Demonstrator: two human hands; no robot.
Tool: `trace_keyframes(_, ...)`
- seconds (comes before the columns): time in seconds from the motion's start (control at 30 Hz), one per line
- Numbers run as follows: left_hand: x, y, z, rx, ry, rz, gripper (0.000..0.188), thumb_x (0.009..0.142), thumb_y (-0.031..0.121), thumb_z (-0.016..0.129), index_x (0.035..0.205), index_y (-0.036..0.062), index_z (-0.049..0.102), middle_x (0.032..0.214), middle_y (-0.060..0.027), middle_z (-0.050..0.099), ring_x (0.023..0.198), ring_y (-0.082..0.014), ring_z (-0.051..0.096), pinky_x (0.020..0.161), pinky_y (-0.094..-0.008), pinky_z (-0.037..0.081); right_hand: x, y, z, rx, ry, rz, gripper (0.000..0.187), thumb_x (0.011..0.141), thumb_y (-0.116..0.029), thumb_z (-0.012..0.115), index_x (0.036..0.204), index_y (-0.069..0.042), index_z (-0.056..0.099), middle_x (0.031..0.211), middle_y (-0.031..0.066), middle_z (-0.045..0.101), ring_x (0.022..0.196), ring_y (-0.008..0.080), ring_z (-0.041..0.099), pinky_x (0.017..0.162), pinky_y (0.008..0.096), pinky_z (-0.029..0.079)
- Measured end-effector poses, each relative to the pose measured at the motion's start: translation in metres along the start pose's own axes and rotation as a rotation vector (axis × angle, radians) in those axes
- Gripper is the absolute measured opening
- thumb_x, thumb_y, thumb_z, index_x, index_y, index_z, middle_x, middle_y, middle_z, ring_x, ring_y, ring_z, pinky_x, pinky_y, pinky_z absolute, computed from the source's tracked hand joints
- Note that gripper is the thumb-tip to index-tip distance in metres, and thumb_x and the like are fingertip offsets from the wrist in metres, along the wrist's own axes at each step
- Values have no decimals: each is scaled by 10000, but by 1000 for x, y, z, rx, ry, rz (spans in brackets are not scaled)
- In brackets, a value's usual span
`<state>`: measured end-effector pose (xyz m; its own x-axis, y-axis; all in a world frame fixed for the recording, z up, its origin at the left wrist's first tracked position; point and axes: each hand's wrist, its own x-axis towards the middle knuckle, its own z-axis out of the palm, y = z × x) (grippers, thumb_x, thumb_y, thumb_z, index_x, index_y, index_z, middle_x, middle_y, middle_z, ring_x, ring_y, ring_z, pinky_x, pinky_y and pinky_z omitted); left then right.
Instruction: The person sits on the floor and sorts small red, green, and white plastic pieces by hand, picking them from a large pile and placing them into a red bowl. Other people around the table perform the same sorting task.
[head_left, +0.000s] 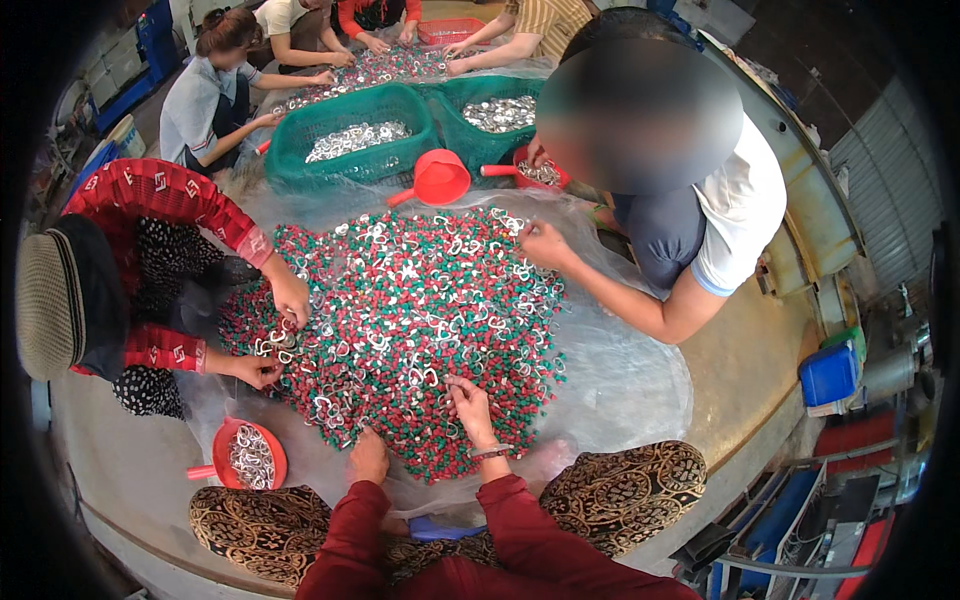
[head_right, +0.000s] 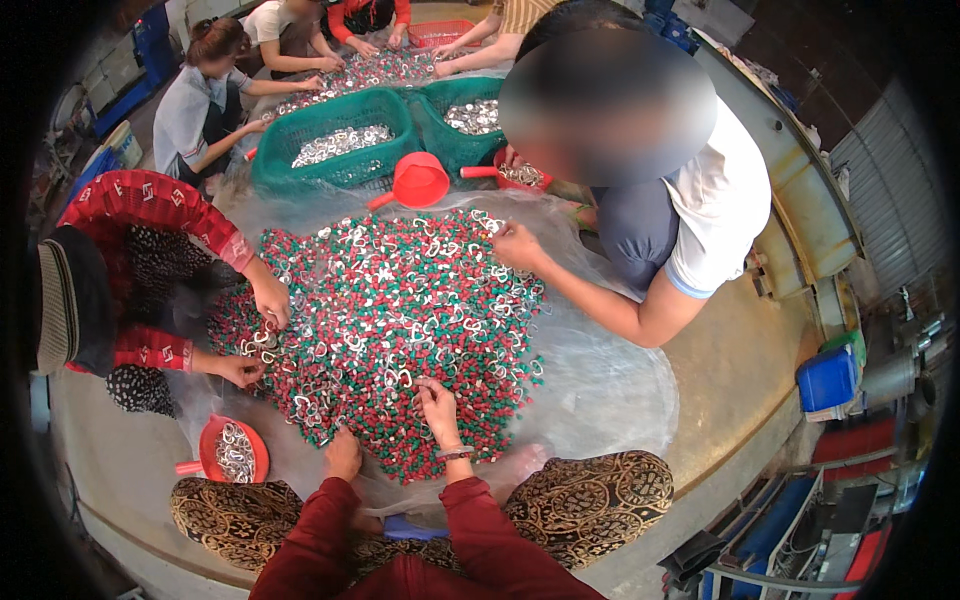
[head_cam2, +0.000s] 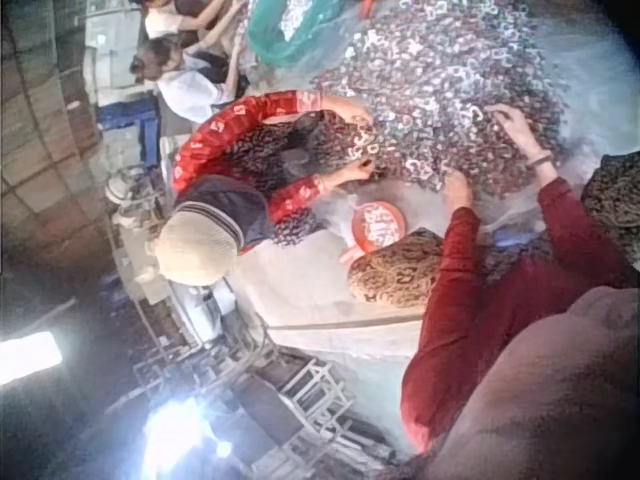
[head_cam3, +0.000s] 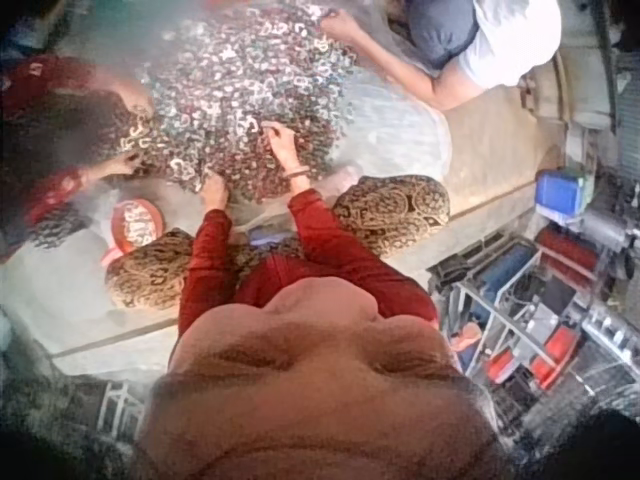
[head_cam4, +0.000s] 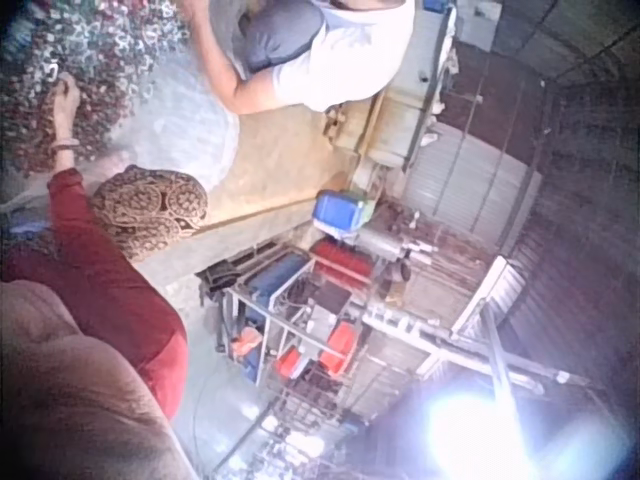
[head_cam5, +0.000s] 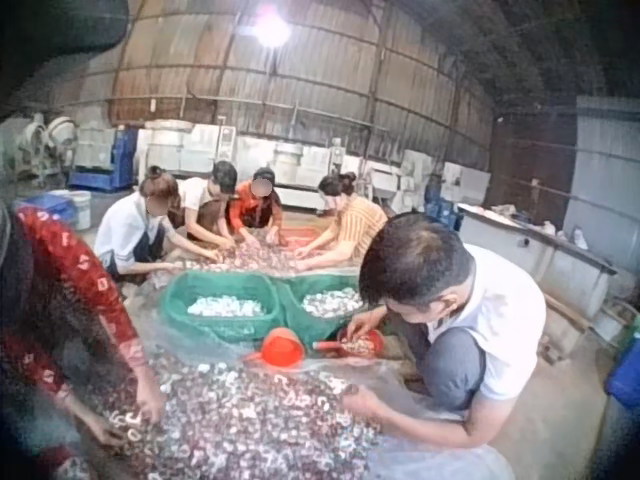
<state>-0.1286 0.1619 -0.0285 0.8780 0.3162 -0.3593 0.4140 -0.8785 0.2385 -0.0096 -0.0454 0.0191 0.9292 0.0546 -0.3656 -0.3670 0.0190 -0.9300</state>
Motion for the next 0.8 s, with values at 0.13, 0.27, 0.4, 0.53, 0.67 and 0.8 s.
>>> trace_keyframes(0.13,7,30,-30,-213,126,-10,240,878,209,501,942,-22,508,856,-256,603,800,-427,598,698,-507,460,0,-4,1,-7,33,-28,218,940,-127,490,1099,-32,606,703,11,583,581,64,534,501,212,451)
trace_keyframes(0.27,28,63,-67,-487,351,124,307,879,249,527,736,-23,524,786,-242,560,740,-406,566,651,-484,426,-3,-6,18,315,72,24,232,937,-143,511,1132,-41,585,757,28,577,597,83,543,496,226,447)
trace_keyframes(0.4,25,101,-110,-626,309,252,303,810,194,567,637,-27,451,700,-192,482,645,-350,506,598,-441,397,12,28,8,1383,85,507,162,901,-73,521,1056,-53,561,761,52,532,680,184,534,590,324,441)
trace_keyframes(0.53,15,121,-128,-808,266,288,259,699,86,616,615,-26,398,653,-133,407,574,-264,438,556,-392,356,8,30,9,1479,44,437,162,881,-61,528,1040,-56,560,742,44,515,693,177,492,644,312,411)
trace_keyframes(0.67,9,130,-121,-878,261,335,153,653,-3,588,654,1,436,681,-110,457,630,-234,482,581,-358,397,9,33,14,1489,-10,448,184,872,-54,525,1050,-57,572,732,42,514,685,176,486,652,306,407)
trace_keyframes(0.8,5,135,-118,-856,219,312,181,665,-5,625,734,23,460,737,-71,478,655,-168,496,598,-293,419,12,58,9,1459,-58,419,229,821,-56,530,1041,-36,590,713,51,525,682,180,488,655,313,409)
